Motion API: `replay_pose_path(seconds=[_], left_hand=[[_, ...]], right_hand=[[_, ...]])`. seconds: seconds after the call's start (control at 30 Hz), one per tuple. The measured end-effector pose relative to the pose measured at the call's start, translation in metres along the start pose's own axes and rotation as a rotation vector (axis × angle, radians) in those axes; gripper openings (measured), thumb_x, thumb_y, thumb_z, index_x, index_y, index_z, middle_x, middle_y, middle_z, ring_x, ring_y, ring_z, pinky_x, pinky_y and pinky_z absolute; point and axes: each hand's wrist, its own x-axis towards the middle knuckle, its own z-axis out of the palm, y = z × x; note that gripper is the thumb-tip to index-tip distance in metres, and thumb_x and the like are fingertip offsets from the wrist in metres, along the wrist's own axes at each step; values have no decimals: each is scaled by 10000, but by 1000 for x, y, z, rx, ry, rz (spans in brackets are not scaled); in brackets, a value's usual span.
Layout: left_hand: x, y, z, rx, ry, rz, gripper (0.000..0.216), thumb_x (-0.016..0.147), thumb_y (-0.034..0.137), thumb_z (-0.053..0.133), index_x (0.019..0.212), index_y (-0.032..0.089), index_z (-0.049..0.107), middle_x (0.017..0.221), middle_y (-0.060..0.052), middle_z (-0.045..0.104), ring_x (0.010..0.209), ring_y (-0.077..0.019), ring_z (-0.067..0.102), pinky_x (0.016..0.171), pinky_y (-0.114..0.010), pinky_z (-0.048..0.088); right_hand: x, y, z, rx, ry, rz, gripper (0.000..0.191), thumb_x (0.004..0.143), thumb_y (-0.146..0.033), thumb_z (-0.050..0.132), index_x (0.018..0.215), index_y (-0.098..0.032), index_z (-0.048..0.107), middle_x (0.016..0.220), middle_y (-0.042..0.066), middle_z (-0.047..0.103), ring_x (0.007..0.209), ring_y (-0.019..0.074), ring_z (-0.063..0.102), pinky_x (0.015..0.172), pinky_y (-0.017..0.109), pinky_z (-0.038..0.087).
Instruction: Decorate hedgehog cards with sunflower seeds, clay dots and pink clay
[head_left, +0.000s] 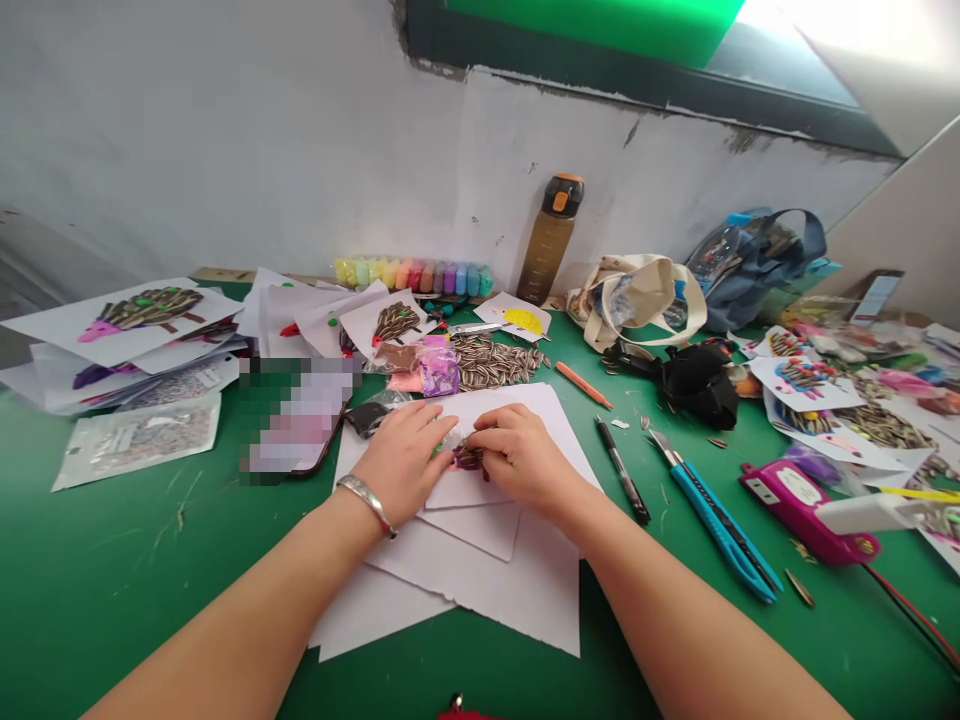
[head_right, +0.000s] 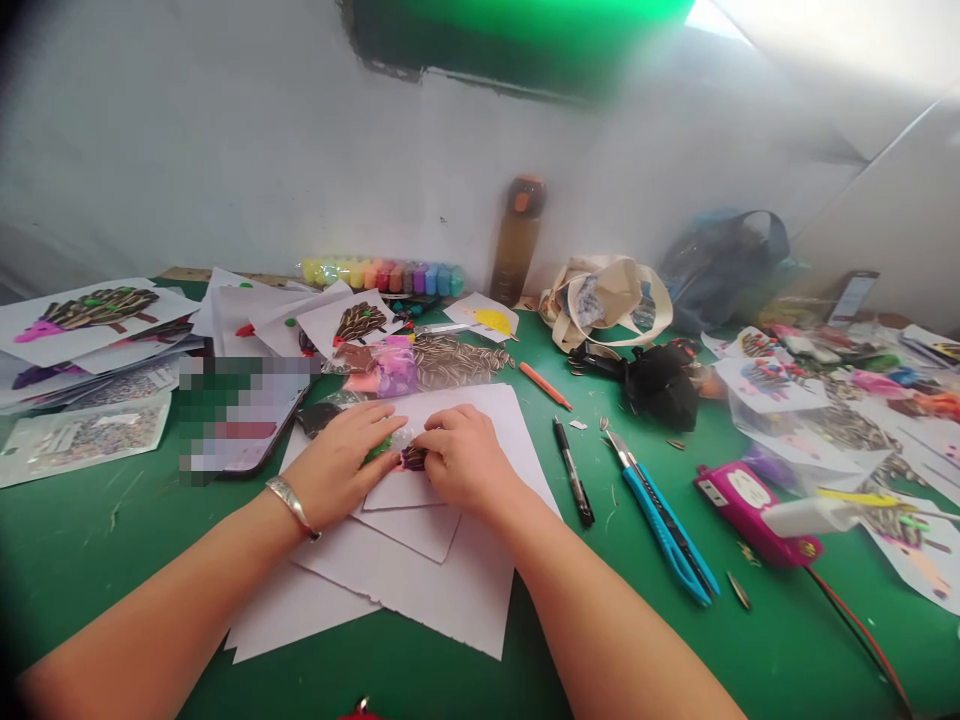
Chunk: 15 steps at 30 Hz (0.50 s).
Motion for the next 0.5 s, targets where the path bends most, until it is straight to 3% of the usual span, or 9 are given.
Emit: replay_pose_path(seconds=[0.2,0.33,0.5], left_hand=[[-1,-1,1,-8,3,-12,323,878,241,491,1175,161,592,1199,-130,611,1160,-302,517,1010,-501,423],[-2,-4,4,-12,20,-23,371,881,250,492,1228,141,570,1250,-142,592,1191,-304,495,1042,-509,399],[-2,-5,3,18,23,-61,420,893,234,458,1279,92,542,1272,-172,576,1211,-303,482,1061,-494,387]], right_hand=[[-3,9,-15,38,102,51,356,793,-56,476,980,-209,738,1014,54,706,959,218,581,889,368,448],[-7,25,-33,21,146,261,334,808,-98,473,997,-212,724,1025,55,705,981,235,598,872,385,464],[-8,32,-39,-74,36,417,333,842,-121,448,1016,-194,721,1016,87,695,969,260,605,821,390,462]])
